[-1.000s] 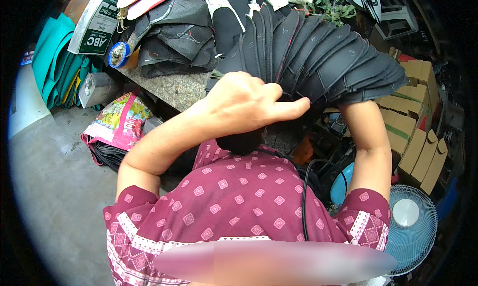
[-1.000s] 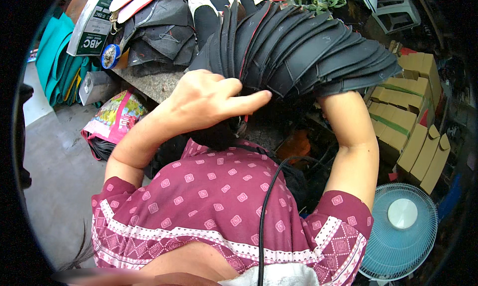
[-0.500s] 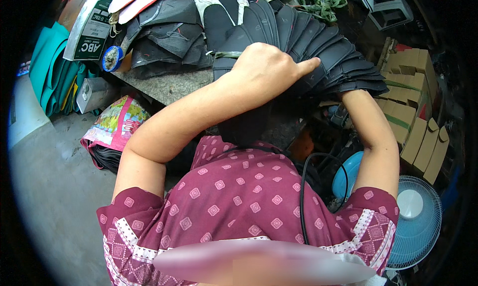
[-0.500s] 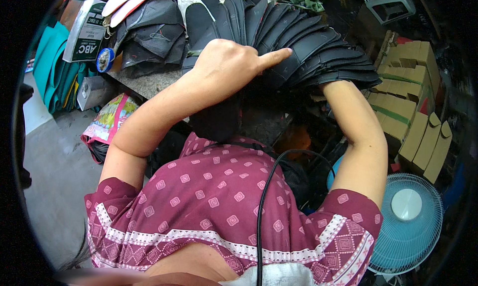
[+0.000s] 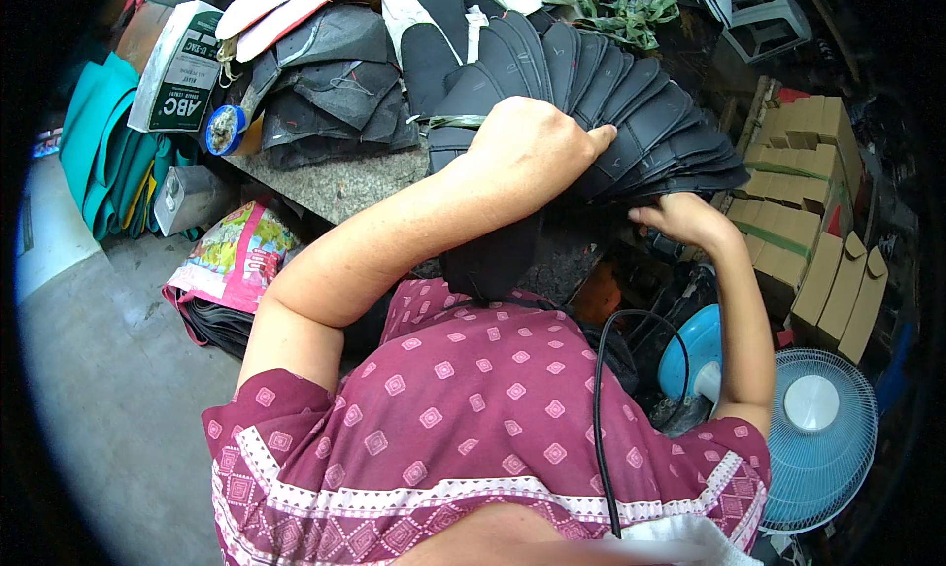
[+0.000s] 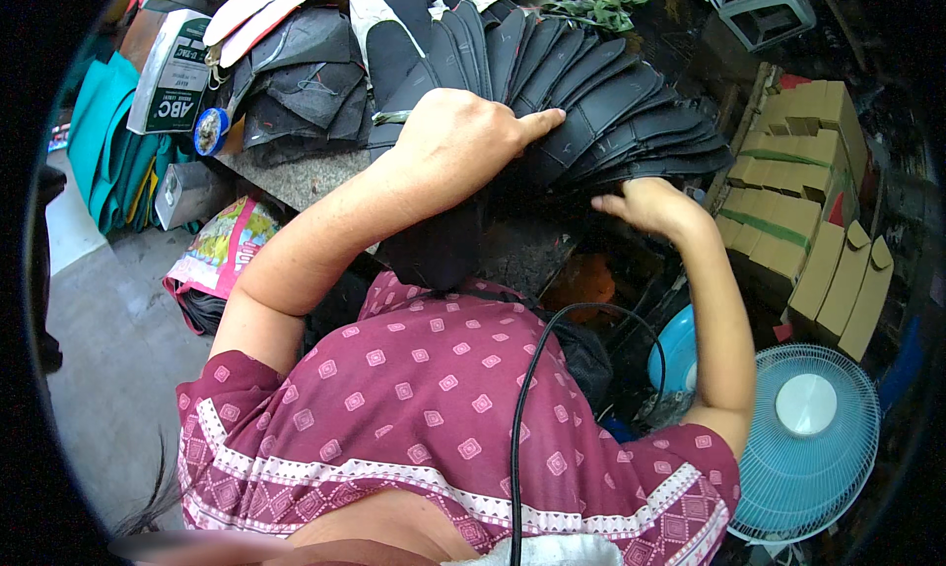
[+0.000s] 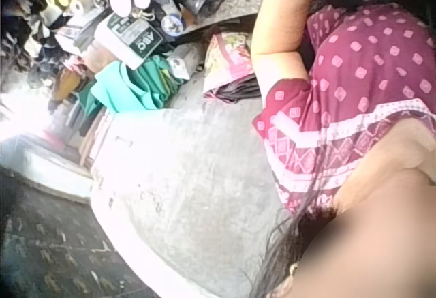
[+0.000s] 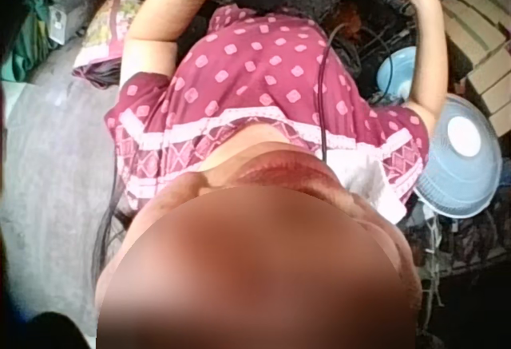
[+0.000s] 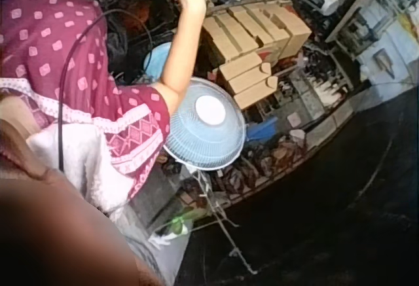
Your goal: The person ties a stack of black rubber sheets with a green strap using scissors to trim excess. Then the person wraps a white cloth around a black insole and ties it with the same green strap.
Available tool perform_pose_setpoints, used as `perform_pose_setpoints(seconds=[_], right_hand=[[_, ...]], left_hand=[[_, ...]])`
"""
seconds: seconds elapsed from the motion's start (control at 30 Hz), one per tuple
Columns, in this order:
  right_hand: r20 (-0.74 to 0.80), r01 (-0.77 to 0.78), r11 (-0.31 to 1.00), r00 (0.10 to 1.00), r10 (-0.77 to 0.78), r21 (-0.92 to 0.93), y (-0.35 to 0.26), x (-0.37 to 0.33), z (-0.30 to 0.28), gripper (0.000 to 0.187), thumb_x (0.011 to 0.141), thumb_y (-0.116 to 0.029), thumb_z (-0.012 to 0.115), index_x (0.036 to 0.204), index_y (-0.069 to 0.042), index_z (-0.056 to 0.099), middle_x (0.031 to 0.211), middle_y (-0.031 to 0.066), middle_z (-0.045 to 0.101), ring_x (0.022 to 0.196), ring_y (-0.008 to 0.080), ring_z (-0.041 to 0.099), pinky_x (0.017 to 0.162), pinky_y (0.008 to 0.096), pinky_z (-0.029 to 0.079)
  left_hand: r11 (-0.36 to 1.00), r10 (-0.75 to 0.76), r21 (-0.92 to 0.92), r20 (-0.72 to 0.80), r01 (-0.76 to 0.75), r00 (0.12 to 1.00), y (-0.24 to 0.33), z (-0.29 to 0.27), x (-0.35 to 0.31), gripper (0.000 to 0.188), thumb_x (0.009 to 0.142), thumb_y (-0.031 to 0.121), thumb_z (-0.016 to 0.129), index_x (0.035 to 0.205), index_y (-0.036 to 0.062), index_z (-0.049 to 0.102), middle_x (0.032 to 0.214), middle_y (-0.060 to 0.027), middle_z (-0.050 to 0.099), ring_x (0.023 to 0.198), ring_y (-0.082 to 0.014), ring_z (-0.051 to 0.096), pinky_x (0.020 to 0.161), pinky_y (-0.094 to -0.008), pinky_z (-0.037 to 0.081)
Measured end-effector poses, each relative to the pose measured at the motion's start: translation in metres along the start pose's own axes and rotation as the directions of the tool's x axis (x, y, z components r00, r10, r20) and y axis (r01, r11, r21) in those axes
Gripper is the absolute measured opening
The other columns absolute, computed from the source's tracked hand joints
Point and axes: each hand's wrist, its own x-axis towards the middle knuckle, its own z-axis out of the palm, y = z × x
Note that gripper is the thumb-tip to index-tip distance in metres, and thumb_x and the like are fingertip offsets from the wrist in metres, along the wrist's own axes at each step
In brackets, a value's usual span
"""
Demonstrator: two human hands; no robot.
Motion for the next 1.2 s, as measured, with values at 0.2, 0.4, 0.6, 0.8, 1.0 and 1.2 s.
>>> perform_pose_setpoints(seconds=[0.2,0.4,0.6,0.8,1.0,1.2], right_hand=[[0.194,-0.32,0.816,0.947,0.257,0.481,-0.042,-0.012,0.042,0.058,0.089,-0.053,0.063,0.086,0.005,0.071,0.073,0.0167,0.069,0.075,0.0308,0.07,0.07,0.0403,0.052],[0.095,-0.028,-0.263,0.965,0.246,0.964,-0.069,0.022,0.097,0.023,0.096,-0.026,0.061,0.098,-0.004,0.066,0.103,0.0109,0.068,0.095,0.0209,0.065,0.082,0.0346,0.052],[-0.11,0.141,-0.288,0.986,0.123,0.947,-0.089,-0.02,0.073,0.012,0.097,-0.021,0.059,0.099,-0.01,0.057,0.09,0.0051,0.066,0.092,0.016,0.062,0.092,0.0346,0.047],[-0.171,0.193,-0.095,0.965,0.199,0.977,-0.104,-0.049,0.043,0.011,0.096,-0.016,0.061,0.1,-0.006,0.059,0.078,-0.0005,0.059,0.063,0.0073,0.049,0.06,0.0226,0.043],[-0.395,0.375,0.143,0.906,0.155,0.916,-0.119,-0.067,0.02,0.011,0.095,-0.011,0.062,0.098,-0.001,0.065,0.097,0.0057,0.067,0.091,0.0124,0.062,0.087,0.0262,0.048],[-0.645,0.486,0.684,0.764,-0.03,0.544,-0.145,-0.044,0.014,0.012,0.084,-0.007,0.068,0.084,0.001,0.06,0.076,0.0141,0.059,0.066,0.0297,0.061,0.059,0.0361,0.046]], left_hand=[[1.0,0.008,-0.014,-0.001,-0.008,1.0,0.007,0.002,0.0,0.03,0.088,0.02,0.06,0.116,0.0168,0.07,0.064,-0.0068,0.066,0.062,-0.025,0.07,0.052,-0.037,0.053],[1.0,-0.006,-0.012,-0.006,0.006,1.0,0.005,0.0,-0.003,0.028,0.087,0.019,0.06,0.112,0.0157,0.071,0.066,-0.0081,0.067,0.065,-0.0259,0.071,0.054,-0.0385,0.054],[1.0,0.007,-0.016,0.007,-0.007,1.0,0.0,-0.004,-0.004,0.027,0.087,0.019,0.059,0.112,0.0151,0.071,0.066,-0.0095,0.067,0.065,-0.0269,0.071,0.054,-0.0391,0.054],[1.0,-0.011,0.012,0.007,0.011,1.0,-0.001,-0.008,-0.019,0.036,0.085,0.017,0.059,0.12,0.0168,0.068,0.064,-0.0077,0.066,0.06,-0.0259,0.069,0.051,-0.0382,0.052],[0.998,-0.007,-0.054,0.079,0.011,0.997,0.008,-0.019,-0.041,0.054,0.083,0.021,0.067,0.136,0.0215,0.056,0.07,-0.0048,0.065,0.06,-0.0226,0.067,0.05,-0.0352,0.05],[0.981,0.012,-0.194,-0.013,-0.014,1.0,0.026,-0.014,-0.051,0.069,0.073,0.024,0.076,0.138,0.0207,0.054,0.063,-0.0009,0.058,0.058,-0.0204,0.064,0.051,-0.0343,0.049]])
